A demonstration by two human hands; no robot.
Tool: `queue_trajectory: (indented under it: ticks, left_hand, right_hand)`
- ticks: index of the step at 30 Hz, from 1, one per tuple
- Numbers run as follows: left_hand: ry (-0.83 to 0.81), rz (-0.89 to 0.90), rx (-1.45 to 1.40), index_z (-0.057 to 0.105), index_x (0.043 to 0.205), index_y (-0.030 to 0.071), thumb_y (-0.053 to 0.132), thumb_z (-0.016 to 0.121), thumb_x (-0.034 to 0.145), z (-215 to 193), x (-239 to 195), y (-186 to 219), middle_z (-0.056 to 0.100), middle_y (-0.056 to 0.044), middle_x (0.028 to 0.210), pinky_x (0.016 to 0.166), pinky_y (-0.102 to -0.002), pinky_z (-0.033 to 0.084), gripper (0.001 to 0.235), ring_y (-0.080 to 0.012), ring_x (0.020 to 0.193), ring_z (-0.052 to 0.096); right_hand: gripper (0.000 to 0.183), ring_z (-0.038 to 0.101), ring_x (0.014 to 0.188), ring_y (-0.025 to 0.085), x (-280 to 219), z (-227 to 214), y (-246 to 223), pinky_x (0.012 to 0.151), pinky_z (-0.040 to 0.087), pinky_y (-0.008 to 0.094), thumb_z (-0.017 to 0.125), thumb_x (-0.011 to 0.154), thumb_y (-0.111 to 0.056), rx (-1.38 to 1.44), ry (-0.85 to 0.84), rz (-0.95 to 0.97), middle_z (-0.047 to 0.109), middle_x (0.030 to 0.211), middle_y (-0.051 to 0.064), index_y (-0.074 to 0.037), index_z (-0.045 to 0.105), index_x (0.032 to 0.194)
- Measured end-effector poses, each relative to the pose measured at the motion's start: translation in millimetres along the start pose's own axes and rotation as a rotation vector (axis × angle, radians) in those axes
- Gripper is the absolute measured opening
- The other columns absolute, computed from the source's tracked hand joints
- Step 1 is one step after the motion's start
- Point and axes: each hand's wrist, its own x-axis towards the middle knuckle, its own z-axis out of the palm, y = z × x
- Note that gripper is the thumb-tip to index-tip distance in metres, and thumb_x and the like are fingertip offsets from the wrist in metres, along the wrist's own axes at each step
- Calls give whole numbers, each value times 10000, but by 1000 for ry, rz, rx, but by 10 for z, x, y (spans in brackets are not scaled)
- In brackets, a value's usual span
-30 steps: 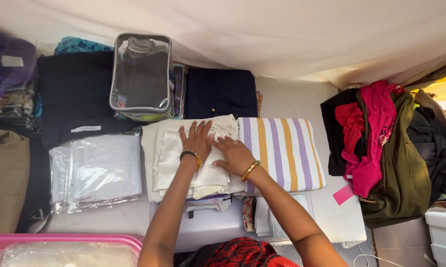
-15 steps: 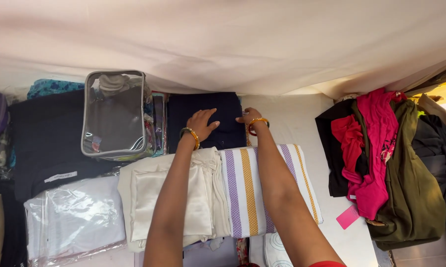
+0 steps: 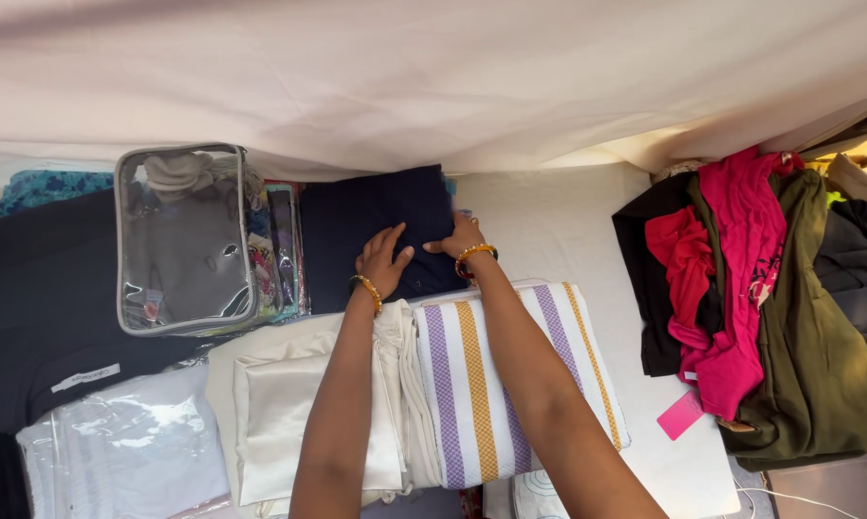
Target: Folding various pieces of clothing and organizing them into a clear plastic storage bin.
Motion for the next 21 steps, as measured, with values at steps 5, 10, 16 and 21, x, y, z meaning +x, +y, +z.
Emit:
queue_trajectory:
  ticks: [5, 10, 16, 21]
  left_hand:
    - [170, -27, -226, 453, 1524, 261, 547, 460, 1009, -45, 24, 3, 521, -61, 1518, 1148, -491, 313, 589, -275, 1409, 441]
    - [303, -39, -627, 523, 1478, 148, 561, 422, 1049, 88, 164, -274, 672, -141, 1324, 1093, -365, 445, 604, -256, 1267, 621]
    - [301, 2, -709, 583, 1402, 67, 565, 409, 1043, 64, 221, -288, 702, -146, 1253, 1062, -338, 429, 638, -229, 1223, 622]
    - [390, 35, -957, 691, 1274, 20, 554, 439, 1052, -229, 288, -283, 753, -115, 1120, 993, -325, 498, 630, -211, 1070, 669]
  right_hand:
    - [1238, 450, 1435, 338, 24, 132, 91, 1183, 356, 378, 966, 579, -354, 92, -5, -298, 466, 1537, 241, 46, 310, 1549]
    - [1344, 381, 1461, 350, 54, 202, 65, 1188, 310, 367, 1011, 566, -352, 87, -31, -374, 378, 1568, 280, 71, 204, 1554]
    - [945, 664, 1186, 381, -2, 205, -122, 1038, 509, 399, 961, 594, -346, -31, 122, -143, 683, 1255, 266, 61, 564, 1350]
    - [530, 705, 997, 395, -406, -106, -576, 893, 541, 458, 905, 691, -266, 28, 323, -420, 735, 1069, 232, -27, 725, 1129]
